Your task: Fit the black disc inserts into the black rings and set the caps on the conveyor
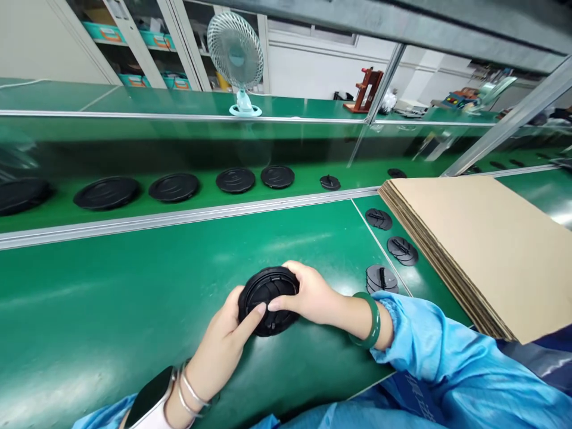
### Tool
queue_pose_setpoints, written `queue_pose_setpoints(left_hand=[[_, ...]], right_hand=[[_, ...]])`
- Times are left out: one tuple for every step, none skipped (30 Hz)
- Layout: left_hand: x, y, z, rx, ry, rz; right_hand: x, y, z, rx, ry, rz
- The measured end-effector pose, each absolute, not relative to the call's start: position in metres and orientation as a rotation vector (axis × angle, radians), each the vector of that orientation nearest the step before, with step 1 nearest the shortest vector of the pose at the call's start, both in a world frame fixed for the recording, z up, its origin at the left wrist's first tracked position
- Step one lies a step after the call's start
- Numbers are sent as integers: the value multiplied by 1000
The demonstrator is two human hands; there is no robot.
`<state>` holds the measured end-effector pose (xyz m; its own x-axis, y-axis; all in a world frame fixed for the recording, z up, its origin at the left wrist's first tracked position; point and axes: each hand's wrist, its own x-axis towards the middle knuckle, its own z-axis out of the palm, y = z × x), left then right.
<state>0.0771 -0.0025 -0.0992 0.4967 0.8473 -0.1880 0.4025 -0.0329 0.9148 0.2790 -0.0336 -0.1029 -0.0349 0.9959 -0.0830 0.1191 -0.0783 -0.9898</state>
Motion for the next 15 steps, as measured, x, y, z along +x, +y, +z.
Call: queue_pose_setpoints(left_hand=[[77, -2, -100, 1643, 1089, 505], [77, -1, -100, 1640, 1089, 504], [77, 0, -101, 1632, 1085, 504], [77, 0, -101, 1618, 1076, 511], [77, -1, -101, 1588, 1058, 516], [77, -2, -102, 1534, 1036, 521], [77, -3, -102, 1461, 1008, 523], [78, -4, -102, 1376, 979, 527], [79, -5, -102, 1295, 954, 529], [79, -6, -103, 1230, 939, 531], [80, -7, -103, 1186, 932, 535], [80, -7, -104, 1164, 929, 541], [80, -7, -105, 1159, 923, 540], [80, -6, -107, 1161, 912, 524], [79, -6, -108, 1172, 896, 501]], right_hand=[[278, -33, -104, -1371, -1254, 1230], [277, -33, -104, -1385, -1213, 1248], [276, -32, -104, -1379, -1168, 1287], [276, -32, -104, -1358, -1124, 1341], [277, -31, -102, -1329, -1085, 1399], [279, -30, -100, -1300, -1057, 1455], [282, -28, -97, -1279, -1039, 1500], [286, -25, -94, -1273, -1029, 1532], [292, -19, -90, -1281, -1012, 1550], [300, -12, -86, -1301, -996, 1550], [309, -1, -81, -1333, -983, 1524], [320, 12, -75, -1375, -974, 1468], [332, 28, -69, -1423, -970, 1385], [345, 46, -63, -1474, -970, 1279], [359, 66, -56, -1530, -975, 1156]])
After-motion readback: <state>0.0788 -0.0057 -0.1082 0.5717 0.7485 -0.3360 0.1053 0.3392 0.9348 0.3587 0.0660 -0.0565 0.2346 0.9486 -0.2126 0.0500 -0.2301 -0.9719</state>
